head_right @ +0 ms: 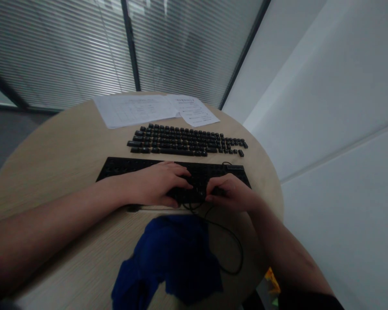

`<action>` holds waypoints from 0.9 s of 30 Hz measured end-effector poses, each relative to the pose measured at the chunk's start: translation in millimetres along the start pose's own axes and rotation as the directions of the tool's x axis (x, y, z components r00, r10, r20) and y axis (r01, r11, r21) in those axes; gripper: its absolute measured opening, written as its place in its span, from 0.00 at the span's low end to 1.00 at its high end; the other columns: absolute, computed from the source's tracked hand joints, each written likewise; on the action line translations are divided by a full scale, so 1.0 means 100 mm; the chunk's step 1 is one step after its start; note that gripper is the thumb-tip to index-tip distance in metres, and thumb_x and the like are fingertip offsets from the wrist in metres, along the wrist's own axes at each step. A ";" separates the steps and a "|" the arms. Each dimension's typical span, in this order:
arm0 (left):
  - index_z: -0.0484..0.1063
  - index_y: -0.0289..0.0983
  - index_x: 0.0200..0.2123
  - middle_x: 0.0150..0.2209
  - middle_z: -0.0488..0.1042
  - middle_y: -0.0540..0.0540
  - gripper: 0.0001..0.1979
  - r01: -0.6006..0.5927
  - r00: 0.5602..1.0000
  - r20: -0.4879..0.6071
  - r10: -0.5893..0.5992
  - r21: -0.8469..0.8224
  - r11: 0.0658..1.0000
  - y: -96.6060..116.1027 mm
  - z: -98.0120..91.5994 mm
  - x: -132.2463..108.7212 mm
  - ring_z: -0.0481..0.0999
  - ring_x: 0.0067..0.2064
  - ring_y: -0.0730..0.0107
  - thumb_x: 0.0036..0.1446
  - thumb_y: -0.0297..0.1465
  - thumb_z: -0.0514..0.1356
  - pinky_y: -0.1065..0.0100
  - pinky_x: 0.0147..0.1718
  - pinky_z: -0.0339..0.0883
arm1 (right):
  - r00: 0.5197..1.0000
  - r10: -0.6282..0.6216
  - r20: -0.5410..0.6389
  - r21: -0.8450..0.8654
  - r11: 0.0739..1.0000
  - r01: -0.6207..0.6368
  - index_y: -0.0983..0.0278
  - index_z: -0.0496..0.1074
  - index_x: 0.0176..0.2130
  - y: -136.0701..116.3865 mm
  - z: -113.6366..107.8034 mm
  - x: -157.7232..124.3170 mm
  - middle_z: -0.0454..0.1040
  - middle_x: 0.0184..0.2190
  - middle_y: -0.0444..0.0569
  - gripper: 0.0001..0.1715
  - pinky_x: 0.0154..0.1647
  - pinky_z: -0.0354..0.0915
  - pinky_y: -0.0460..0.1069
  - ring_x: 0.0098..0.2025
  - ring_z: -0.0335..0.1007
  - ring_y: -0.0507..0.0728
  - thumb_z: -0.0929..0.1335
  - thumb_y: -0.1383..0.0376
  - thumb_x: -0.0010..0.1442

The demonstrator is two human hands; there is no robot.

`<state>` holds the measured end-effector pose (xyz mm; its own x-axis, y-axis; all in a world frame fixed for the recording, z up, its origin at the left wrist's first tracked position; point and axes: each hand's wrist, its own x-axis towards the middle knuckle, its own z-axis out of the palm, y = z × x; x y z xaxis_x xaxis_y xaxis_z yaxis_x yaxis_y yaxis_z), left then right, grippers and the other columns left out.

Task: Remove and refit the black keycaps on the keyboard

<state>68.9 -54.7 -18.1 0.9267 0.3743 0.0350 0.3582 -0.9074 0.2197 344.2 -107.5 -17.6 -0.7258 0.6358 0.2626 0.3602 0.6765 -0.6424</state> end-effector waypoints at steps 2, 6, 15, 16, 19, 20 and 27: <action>0.78 0.43 0.57 0.60 0.75 0.37 0.29 0.010 1.000 0.011 -0.010 -0.004 1.000 0.01 0.00 0.00 0.75 0.60 0.46 0.53 0.43 0.73 0.50 0.60 0.65 | 1.000 -0.019 0.002 -0.002 1.000 0.019 0.63 0.73 0.35 0.00 0.00 0.00 0.75 0.26 0.44 0.08 0.28 0.63 0.44 0.26 0.69 0.50 0.71 0.63 0.67; 0.79 0.42 0.57 0.59 0.75 0.36 0.29 0.007 1.000 0.009 -0.007 -0.012 1.000 0.02 -0.01 0.00 0.75 0.60 0.45 0.53 0.42 0.73 0.49 0.60 0.65 | 1.000 -0.021 0.009 -0.029 0.999 0.022 0.63 0.73 0.35 -0.01 0.00 -0.01 0.76 0.26 0.44 0.08 0.27 0.63 0.44 0.26 0.70 0.50 0.72 0.63 0.67; 0.79 0.42 0.57 0.59 0.76 0.37 0.29 0.000 1.000 -0.018 -0.001 -0.017 1.000 0.00 0.03 0.01 0.75 0.59 0.43 0.52 0.42 0.74 0.47 0.60 0.66 | 1.000 0.011 -0.006 -0.079 0.997 -0.012 0.62 0.73 0.35 -0.02 0.01 -0.01 0.76 0.26 0.44 0.09 0.27 0.62 0.45 0.25 0.69 0.50 0.71 0.62 0.68; 0.79 0.43 0.57 0.58 0.76 0.37 0.29 0.000 1.000 -0.022 0.000 -0.015 1.000 0.00 0.03 0.01 0.75 0.59 0.44 0.52 0.43 0.74 0.48 0.60 0.66 | 1.000 0.006 -0.008 -0.081 0.997 -0.007 0.62 0.73 0.35 -0.02 0.01 -0.01 0.76 0.26 0.44 0.09 0.27 0.62 0.45 0.25 0.69 0.50 0.71 0.62 0.68; 0.79 0.43 0.57 0.58 0.76 0.37 0.29 0.007 1.000 -0.017 -0.008 -0.007 1.000 0.00 0.03 0.01 0.75 0.59 0.46 0.52 0.43 0.74 0.50 0.60 0.66 | 1.000 -0.006 -0.004 -0.089 0.996 0.005 0.63 0.72 0.35 -0.03 0.01 -0.01 0.75 0.26 0.44 0.08 0.27 0.61 0.45 0.25 0.68 0.50 0.71 0.63 0.68; 0.79 0.43 0.57 0.58 0.76 0.37 0.29 0.011 1.000 -0.012 -0.011 -0.003 1.000 0.00 0.03 0.01 0.75 0.59 0.46 0.52 0.42 0.74 0.51 0.60 0.66 | 1.000 -0.011 -0.002 -0.091 0.996 0.011 0.63 0.72 0.35 -0.03 0.01 -0.01 0.75 0.26 0.44 0.08 0.27 0.61 0.45 0.25 0.68 0.50 0.71 0.63 0.68; 0.78 0.43 0.58 0.59 0.75 0.36 0.30 0.019 1.000 0.022 -0.019 -0.004 1.000 0.03 -0.01 0.00 0.75 0.60 0.46 0.53 0.42 0.73 0.50 0.61 0.65 | 1.000 -0.026 0.002 -0.116 0.993 0.026 0.62 0.72 0.36 -0.05 0.02 -0.01 0.75 0.26 0.42 0.06 0.26 0.59 0.44 0.24 0.67 0.48 0.72 0.65 0.67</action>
<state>70.2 -57.2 -16.6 0.9221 0.3869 0.0098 0.3750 -0.8995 0.2242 341.8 -112.2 -15.5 -0.7358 0.6177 0.2778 0.4068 0.7310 -0.5479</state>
